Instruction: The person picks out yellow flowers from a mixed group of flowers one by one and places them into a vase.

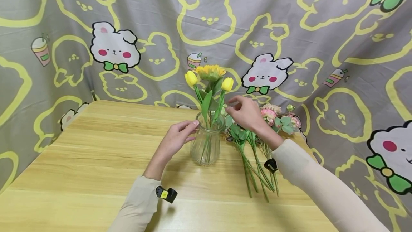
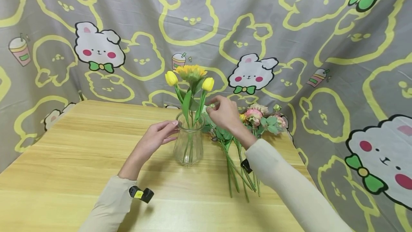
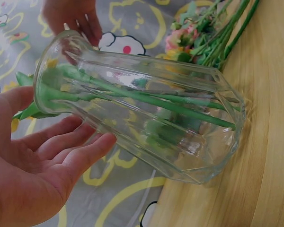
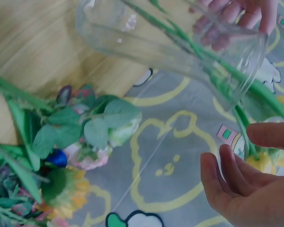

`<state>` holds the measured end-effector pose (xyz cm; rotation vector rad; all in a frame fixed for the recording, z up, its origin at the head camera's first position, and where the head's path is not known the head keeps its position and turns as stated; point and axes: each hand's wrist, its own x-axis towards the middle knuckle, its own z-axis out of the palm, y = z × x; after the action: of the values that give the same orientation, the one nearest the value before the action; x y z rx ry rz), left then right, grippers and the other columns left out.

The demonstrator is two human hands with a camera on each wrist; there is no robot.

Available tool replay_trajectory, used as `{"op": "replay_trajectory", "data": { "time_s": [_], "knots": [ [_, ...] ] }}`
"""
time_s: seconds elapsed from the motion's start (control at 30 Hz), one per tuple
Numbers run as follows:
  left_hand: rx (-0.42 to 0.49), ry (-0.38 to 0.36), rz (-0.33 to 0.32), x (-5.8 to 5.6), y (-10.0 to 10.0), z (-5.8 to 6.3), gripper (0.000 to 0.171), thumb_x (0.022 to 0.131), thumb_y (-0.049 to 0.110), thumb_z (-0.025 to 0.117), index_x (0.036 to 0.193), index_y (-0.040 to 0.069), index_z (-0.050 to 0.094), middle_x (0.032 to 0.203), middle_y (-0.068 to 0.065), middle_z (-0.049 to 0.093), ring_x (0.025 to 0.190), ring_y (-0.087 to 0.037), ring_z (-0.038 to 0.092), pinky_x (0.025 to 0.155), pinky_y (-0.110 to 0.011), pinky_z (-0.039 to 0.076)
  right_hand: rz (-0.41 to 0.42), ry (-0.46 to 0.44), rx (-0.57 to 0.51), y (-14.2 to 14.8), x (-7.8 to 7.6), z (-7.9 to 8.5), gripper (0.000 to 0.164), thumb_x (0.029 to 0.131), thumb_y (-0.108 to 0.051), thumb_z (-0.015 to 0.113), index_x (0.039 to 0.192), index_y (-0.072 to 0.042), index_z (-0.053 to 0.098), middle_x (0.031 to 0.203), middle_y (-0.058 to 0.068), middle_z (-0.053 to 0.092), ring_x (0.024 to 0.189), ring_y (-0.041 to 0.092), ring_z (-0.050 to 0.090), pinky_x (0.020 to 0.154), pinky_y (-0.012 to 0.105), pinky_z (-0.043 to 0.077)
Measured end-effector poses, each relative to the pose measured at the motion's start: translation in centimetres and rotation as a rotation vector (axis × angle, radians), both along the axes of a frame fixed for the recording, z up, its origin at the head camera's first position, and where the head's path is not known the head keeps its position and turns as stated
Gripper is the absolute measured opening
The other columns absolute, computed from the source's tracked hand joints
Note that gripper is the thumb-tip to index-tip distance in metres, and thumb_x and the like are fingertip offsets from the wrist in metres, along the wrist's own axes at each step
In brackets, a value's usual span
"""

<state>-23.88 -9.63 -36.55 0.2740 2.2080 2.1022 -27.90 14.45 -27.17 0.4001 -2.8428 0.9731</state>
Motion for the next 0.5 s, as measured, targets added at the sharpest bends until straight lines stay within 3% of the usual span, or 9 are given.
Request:
{"op": "replay_trajectory", "data": {
  "time_s": [0.3,0.5],
  "knots": [
    [-0.013,0.002,0.003,-0.1,0.0,0.0,0.058,0.101,0.05,0.059,0.135,0.003,0.061,0.143,-0.013,0.058,0.135,-0.029,0.056,0.104,-0.034,0.057,-0.081,-0.031,0.025,2.9,-0.9,-0.9,0.037,0.101,-0.028,0.06,0.129,-0.005,0.064,0.118,0.02,0.07,0.101,0.034,0.068,0.08,0.046,0.06],
    [-0.007,0.003,0.004,-0.1,0.0,-0.1,0.058,0.101,0.05,0.059,0.135,0.003,0.062,0.143,-0.013,0.058,0.135,-0.029,0.056,0.104,-0.034,0.057,-0.121,-0.02,0.052,4.5,-1.4,-2.3,0.034,0.101,-0.026,0.06,0.123,-0.001,0.066,0.113,0.022,0.07,0.096,0.035,0.068,0.074,0.044,0.059]
  ]
}}
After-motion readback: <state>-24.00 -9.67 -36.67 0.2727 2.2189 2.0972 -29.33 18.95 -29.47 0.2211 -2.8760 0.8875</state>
